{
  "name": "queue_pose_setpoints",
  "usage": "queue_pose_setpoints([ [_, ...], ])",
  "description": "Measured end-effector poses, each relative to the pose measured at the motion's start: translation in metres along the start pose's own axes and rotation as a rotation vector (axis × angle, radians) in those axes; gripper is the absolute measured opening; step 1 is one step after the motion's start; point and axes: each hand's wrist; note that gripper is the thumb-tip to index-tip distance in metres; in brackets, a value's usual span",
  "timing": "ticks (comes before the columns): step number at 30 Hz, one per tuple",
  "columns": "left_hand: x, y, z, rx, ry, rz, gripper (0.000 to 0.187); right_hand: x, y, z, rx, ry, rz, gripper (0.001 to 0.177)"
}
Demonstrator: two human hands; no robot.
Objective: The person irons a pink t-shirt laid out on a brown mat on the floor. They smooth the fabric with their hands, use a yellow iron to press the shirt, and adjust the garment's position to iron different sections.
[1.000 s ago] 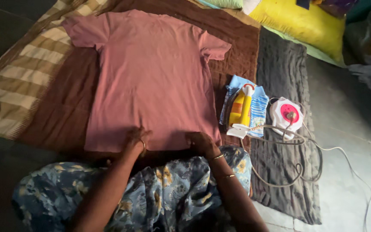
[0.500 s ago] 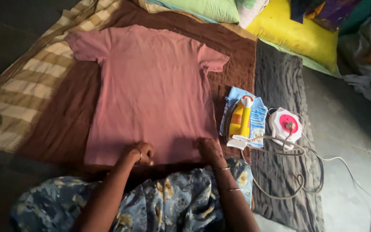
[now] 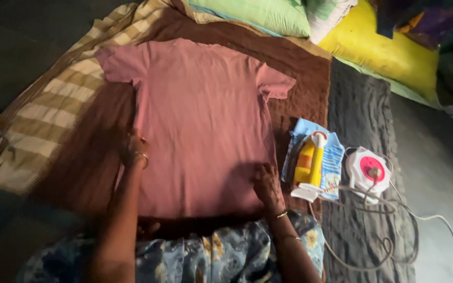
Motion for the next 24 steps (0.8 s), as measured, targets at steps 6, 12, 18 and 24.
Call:
queue_pose_setpoints([
  [6, 0.054, 0.082, -0.037, -0.036, -0.089, -0.087, 0.026, 0.011, 0.039, -0.02, 0.034, 0.234, 0.029, 0.027],
  [12, 0.081, 0.134, -0.042, -0.123, -0.326, -0.172, 0.029, -0.005, 0.052, -0.022, 0.004, 0.278, 0.022, 0.03],
  [18, 0.078, 0.171, -0.056, -0.266, -0.64, -0.256, 0.032, -0.012, 0.051, -0.024, 0.005, 0.301, 0.012, 0.033],
  [24, 0.069, 0.182, -0.07, -0.444, -0.795, -0.244, 0.035, -0.016, 0.053, -0.026, 0.001, 0.307, 0.001, 0.036],
])
Point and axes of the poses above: each hand's wrist, its own y-axis towards the middle knuckle, its own x-axis out of the palm, z = x × y, and after that the axes turned 13 degrees about -y, right-handed
